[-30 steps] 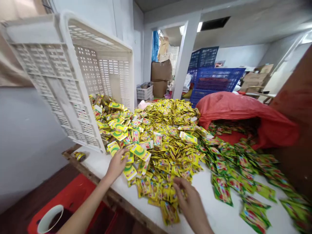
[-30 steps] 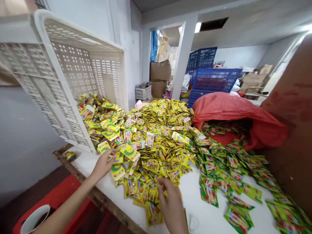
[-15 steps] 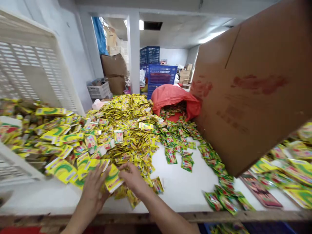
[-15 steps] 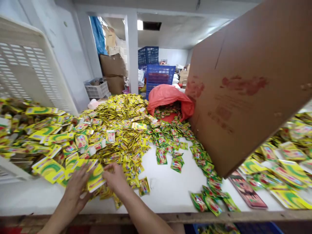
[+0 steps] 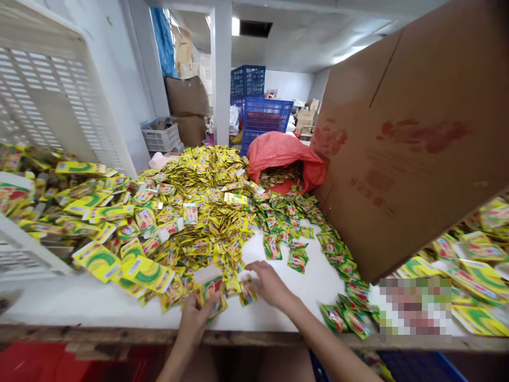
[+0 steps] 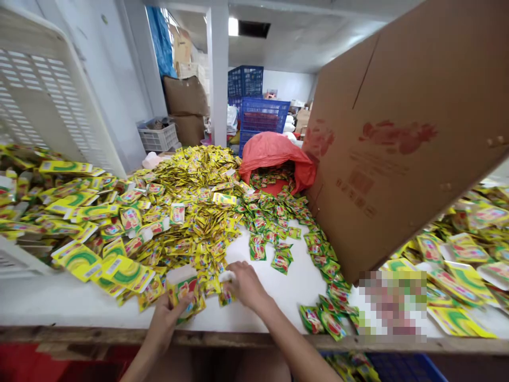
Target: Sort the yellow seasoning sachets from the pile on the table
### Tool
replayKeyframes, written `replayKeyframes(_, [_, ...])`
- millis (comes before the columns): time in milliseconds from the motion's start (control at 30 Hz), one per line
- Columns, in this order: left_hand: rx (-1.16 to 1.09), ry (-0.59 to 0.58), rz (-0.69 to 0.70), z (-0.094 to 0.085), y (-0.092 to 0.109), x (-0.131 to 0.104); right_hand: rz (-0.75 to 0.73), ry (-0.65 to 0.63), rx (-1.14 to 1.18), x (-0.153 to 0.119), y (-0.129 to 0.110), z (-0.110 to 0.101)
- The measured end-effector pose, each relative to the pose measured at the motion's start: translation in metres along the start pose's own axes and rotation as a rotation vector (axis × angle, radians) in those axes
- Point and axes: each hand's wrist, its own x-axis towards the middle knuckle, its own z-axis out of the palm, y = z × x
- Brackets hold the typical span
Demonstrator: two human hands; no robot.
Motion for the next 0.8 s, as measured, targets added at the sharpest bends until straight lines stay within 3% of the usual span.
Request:
replayKeyframes(100, [0.023, -0.038, -0.011, 0.004, 0.001, -0.003, 0.003, -0.145, -0.189, -0.012, -0.006, 0.02])
replayKeyframes(167, [0.033, -0.057, -0.019, 0.004, 0.002, -0.004, 0.037, -0.179, -0.184, -0.014, 0.001, 0.016])
replayKeyframes(333, [-0.056, -0.063, -0.074, 0.008, -0.003, -0.002, 0.059, -0.138, -0.14, 0.013, 0.041, -0.042])
replayKeyframes(467, [-0.063, -0.198, -0.103, 0.026, -0.004, 0.0, 0.069, -0.011, -0.167, 0.047, 0.063, -0.074])
replayKeyframes(567, [-0.07, -0.286, -0.104, 0.04, -0.003, -0.001, 0.09, 0.071, -0.202, 0.059, 0.071, -0.067])
replayKeyframes(700, [-0.108, -0.271, -0.138, 0.051, -0.011, 0.0, 0.14, 0.137, -0.194, 0.055, 0.082, -0.049])
replayKeyframes(800, [-0.146, -0.281, -0.188, 0.056, -0.017, 0.002, 0.154, 0.158, -0.158, 0.046, 0.086, -0.049])
